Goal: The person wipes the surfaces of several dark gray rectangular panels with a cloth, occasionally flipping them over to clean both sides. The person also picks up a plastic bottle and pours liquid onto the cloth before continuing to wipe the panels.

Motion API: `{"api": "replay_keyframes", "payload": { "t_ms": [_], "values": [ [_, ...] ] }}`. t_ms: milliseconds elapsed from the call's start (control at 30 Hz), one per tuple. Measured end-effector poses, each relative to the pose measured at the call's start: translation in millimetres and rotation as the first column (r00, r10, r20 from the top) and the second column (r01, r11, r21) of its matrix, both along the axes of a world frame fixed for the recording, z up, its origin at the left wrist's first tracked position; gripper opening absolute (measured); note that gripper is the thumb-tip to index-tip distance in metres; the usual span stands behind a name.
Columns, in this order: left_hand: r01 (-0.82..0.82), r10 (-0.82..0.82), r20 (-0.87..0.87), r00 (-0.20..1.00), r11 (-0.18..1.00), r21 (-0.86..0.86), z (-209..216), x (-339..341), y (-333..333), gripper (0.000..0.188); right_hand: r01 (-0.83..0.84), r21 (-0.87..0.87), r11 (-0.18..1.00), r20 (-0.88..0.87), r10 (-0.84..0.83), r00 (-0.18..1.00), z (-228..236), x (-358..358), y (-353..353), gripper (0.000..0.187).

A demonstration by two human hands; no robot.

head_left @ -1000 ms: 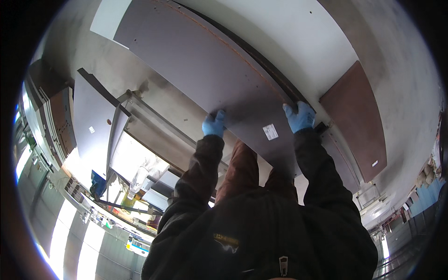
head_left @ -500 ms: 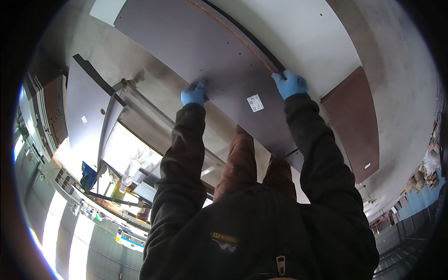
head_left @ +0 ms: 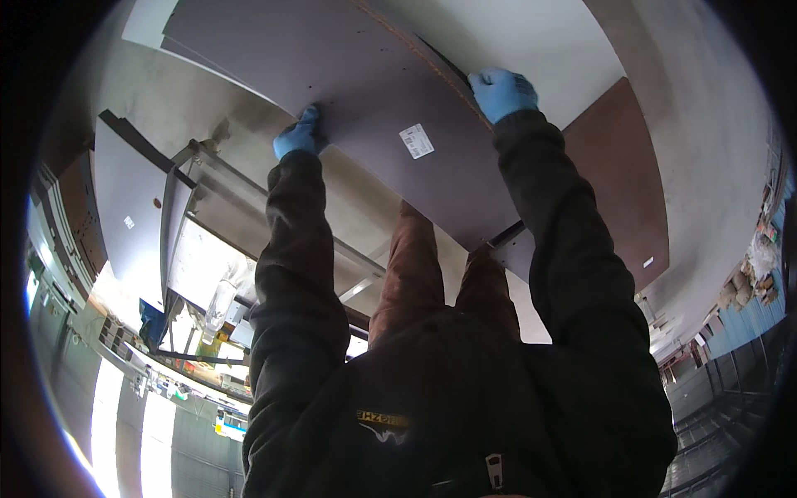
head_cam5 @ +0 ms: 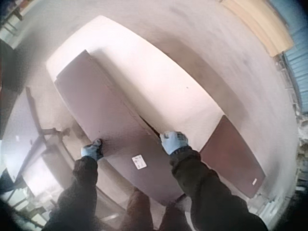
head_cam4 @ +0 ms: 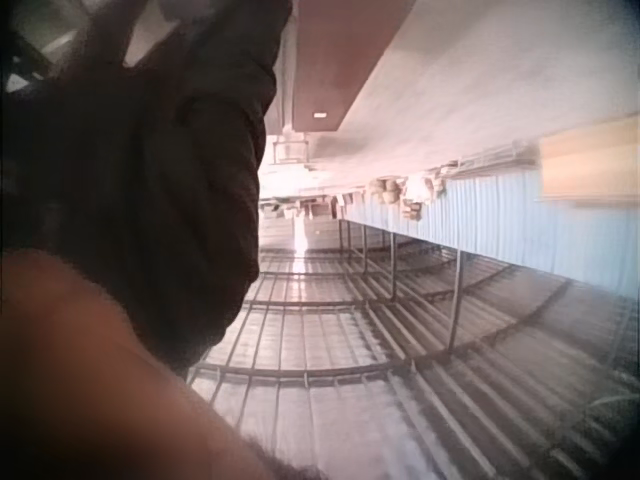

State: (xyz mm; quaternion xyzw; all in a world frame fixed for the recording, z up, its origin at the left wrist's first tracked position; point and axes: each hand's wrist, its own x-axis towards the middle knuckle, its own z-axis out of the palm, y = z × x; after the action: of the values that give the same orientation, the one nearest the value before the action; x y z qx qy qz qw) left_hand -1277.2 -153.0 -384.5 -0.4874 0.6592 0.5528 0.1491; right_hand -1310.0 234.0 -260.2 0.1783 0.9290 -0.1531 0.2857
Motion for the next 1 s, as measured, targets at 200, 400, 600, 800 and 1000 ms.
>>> {"api": "replay_keyframes", "payload": {
  "t_ms": [200,400,600,800,1000],
  "values": [
    [-0.259,0.261,0.040,0.964,0.902,0.345,14,22,18,0.062,0.054,-0.515,0.855,-0.465,-0.331,0.821,54,-5,94,0.031],
    [-0.225,0.053,0.359,0.932,0.860,0.457,56,122,114,0.043,-0.238,-0.294,0.926,-0.247,0.167,0.955,2,87,84,0.065],
    [-0.154,0.050,0.299,0.953,0.930,0.334,33,150,129,0.052,-0.361,-0.173,0.916,-0.235,0.317,0.919,-49,122,65,0.074],
    [-0.018,-0.026,0.177,0.984,0.971,0.240,15,159,137,0.048,-0.327,-0.161,0.931,-0.094,0.315,0.944,-47,89,61,0.063],
    [-0.031,0.012,0.113,0.994,0.985,0.172,-6,168,143,0.046,-0.290,-0.208,0.934,-0.045,0.287,0.957,-41,81,61,0.061]
  ]
}}
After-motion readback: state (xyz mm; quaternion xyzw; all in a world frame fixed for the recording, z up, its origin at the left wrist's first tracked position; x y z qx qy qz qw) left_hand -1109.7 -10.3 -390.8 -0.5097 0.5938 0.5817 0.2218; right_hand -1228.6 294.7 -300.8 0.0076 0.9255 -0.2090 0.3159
